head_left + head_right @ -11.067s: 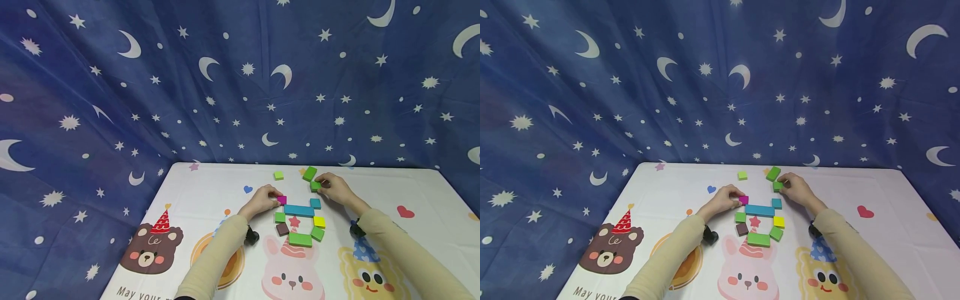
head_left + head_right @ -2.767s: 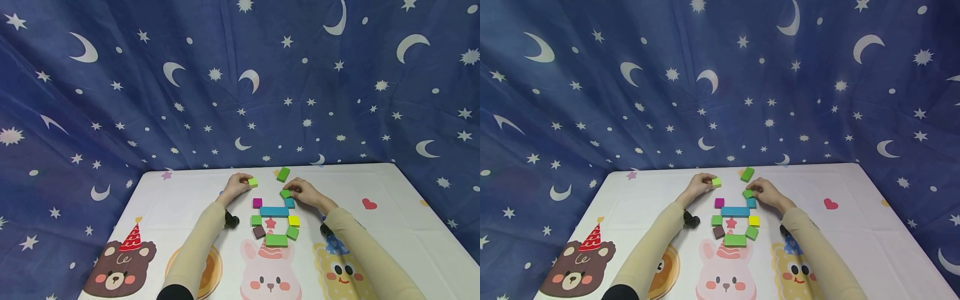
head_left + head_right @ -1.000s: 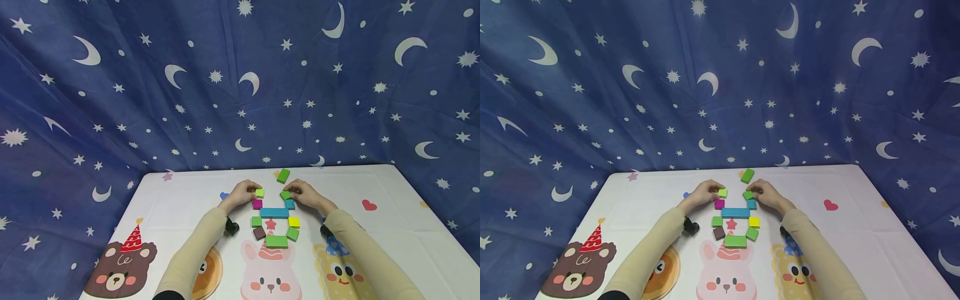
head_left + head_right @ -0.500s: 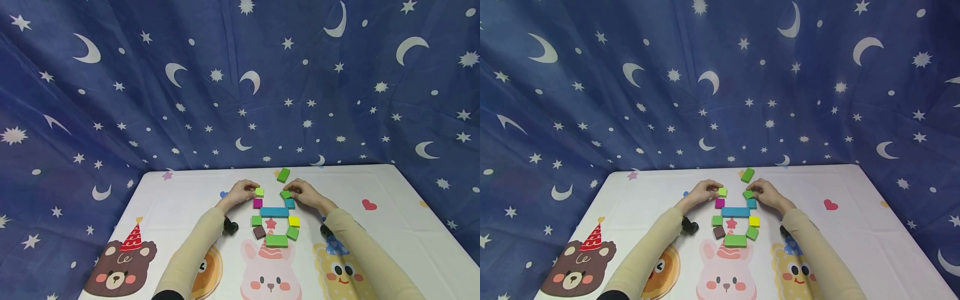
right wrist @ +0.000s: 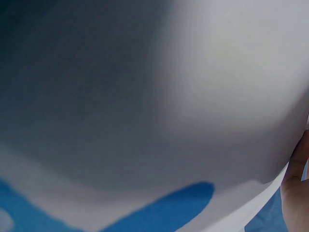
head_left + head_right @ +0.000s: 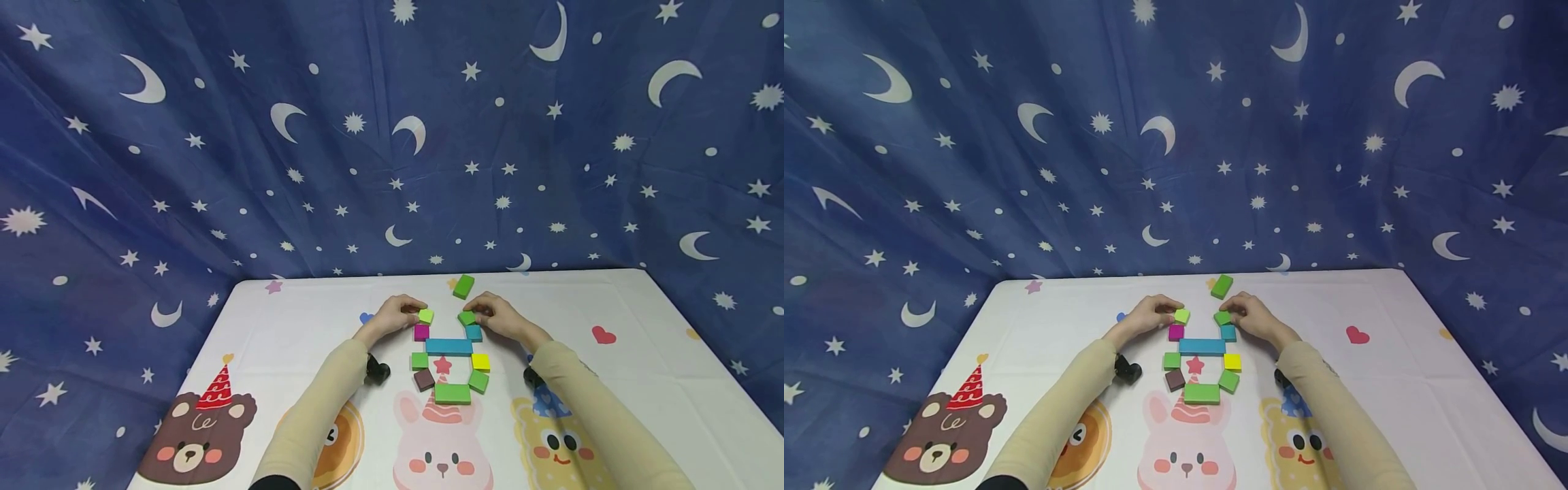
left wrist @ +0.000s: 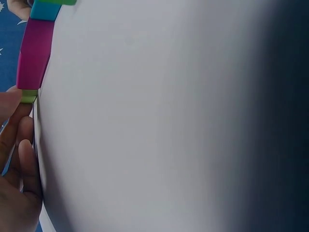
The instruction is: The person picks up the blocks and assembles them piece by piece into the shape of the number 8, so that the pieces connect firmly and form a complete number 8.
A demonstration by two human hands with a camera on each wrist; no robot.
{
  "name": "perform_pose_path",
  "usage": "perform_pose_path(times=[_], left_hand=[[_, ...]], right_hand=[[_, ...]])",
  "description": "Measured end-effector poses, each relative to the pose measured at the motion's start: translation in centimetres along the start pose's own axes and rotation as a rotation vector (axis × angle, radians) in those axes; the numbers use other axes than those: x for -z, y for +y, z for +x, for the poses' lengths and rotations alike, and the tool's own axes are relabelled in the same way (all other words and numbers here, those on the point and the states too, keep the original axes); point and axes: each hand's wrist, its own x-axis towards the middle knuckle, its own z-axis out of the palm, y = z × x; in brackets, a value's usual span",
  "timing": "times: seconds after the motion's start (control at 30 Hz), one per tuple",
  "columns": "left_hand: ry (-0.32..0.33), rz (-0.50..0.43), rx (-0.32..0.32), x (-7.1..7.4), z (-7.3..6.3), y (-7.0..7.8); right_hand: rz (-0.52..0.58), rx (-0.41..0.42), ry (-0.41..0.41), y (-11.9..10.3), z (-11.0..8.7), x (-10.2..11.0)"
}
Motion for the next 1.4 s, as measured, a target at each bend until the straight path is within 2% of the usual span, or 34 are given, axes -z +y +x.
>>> perform_pose_path(times=[0.3,0.6,0.97,1.4], left_hand=[[-0.014,-0.010,0.016,-0.06,-0.12,-0.04],[-0.020,-0.010,-0.010,-0.11,-0.08,-0.21],[-0.035,0.002,-0.008,0.14,-0.12,0.10],[-0.043,-0.023,0.018,0.11,-0.15,0.11]], right_hand=[[0.002,0.017,-0.002,0.30,-0.02,-0.11],[0.000,0.008,-0.004,0.18,-0.05,-0.10],[0.001,0.019,-0.009,0.14,-0.08,0.09],[0.001,0.021,-0.011,0.13,-0.12,0.06]])
